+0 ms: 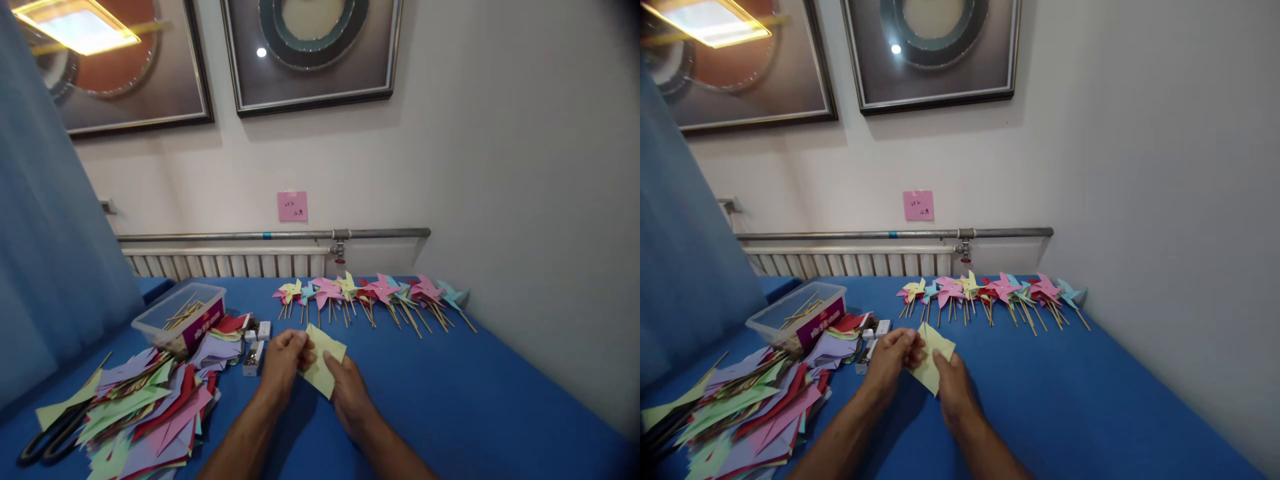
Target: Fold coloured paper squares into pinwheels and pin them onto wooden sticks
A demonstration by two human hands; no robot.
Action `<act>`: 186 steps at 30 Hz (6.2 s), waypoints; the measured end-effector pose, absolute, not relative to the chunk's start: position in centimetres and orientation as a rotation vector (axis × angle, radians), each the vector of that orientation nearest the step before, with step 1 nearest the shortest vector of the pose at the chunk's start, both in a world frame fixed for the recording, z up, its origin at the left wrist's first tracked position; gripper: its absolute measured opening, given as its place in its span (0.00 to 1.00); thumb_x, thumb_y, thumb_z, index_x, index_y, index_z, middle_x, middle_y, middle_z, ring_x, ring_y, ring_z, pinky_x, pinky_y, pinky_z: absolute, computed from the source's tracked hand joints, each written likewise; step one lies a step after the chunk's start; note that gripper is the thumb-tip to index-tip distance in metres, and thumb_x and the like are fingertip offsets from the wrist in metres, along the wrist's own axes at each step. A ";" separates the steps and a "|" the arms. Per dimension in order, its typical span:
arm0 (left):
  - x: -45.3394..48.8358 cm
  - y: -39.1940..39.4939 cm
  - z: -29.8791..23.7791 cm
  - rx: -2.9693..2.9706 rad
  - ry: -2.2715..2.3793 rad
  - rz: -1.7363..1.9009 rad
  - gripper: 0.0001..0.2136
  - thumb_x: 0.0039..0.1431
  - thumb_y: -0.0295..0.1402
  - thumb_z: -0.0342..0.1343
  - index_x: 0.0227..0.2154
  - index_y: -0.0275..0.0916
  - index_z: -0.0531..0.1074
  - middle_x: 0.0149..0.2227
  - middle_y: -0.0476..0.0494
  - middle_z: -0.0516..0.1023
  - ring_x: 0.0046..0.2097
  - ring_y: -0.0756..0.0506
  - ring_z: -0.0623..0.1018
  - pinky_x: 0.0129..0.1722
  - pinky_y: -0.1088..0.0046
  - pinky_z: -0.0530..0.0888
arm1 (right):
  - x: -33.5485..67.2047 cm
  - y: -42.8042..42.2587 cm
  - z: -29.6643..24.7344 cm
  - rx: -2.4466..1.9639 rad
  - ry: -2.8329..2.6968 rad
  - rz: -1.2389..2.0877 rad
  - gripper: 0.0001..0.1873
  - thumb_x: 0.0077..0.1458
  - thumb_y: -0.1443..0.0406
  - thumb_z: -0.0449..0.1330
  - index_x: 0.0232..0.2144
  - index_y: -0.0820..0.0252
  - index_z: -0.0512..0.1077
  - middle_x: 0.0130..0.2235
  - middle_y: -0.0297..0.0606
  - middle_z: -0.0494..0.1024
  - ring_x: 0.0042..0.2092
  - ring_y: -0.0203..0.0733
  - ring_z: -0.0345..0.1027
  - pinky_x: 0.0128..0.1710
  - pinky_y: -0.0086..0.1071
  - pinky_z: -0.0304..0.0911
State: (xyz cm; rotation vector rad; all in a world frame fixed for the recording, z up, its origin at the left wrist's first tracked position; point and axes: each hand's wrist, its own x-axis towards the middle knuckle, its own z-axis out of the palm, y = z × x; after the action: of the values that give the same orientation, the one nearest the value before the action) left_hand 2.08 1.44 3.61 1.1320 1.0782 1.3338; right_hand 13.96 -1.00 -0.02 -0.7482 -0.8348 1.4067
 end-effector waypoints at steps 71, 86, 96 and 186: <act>0.9 1.3 1.7 2.456 1.234 1.199 0.14 0.56 0.19 0.49 0.35 0.39 0.78 0.40 0.42 0.77 0.41 0.46 0.77 0.41 0.71 0.72 | 15.6 -0.1 -1.3 -1.072 -0.808 1.355 0.23 0.44 0.53 0.69 0.40 0.61 0.76 0.33 0.41 0.84 0.33 0.48 0.79 0.28 0.33 0.70; 0.8 1.9 3.1 1.339 1.210 1.076 0.17 0.51 0.47 0.60 0.22 0.37 0.71 0.19 0.51 0.68 0.23 0.50 0.67 0.26 0.74 0.61 | 16.4 0.0 -0.1 -1.200 -1.058 1.065 0.19 0.46 0.54 0.65 0.36 0.62 0.79 0.33 0.43 0.85 0.34 0.52 0.78 0.33 0.37 0.71; 0.8 2.4 2.2 1.197 1.089 0.997 0.14 0.36 0.39 0.68 0.22 0.36 0.71 0.19 0.53 0.70 0.21 0.53 0.65 0.24 0.76 0.59 | 16.0 -0.5 0.1 -1.126 -1.098 1.132 0.20 0.48 0.55 0.66 0.39 0.63 0.80 0.32 0.41 0.84 0.33 0.49 0.77 0.32 0.35 0.70; 2.0 1.5 2.8 1.048 1.162 0.979 0.04 0.41 0.26 0.58 0.23 0.33 0.76 0.21 0.44 0.76 0.22 0.49 0.72 0.24 0.75 0.64 | 16.7 -0.5 1.2 -0.953 -1.155 1.090 0.28 0.54 0.41 0.61 0.30 0.59 0.81 0.53 0.47 0.79 0.48 0.52 0.74 0.44 0.39 0.67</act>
State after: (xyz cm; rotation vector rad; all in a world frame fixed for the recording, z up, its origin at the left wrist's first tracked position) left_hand 1.97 1.48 2.78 1.0484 1.1619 0.9787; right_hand 16.68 -0.46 1.19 -0.9532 -1.1549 1.0898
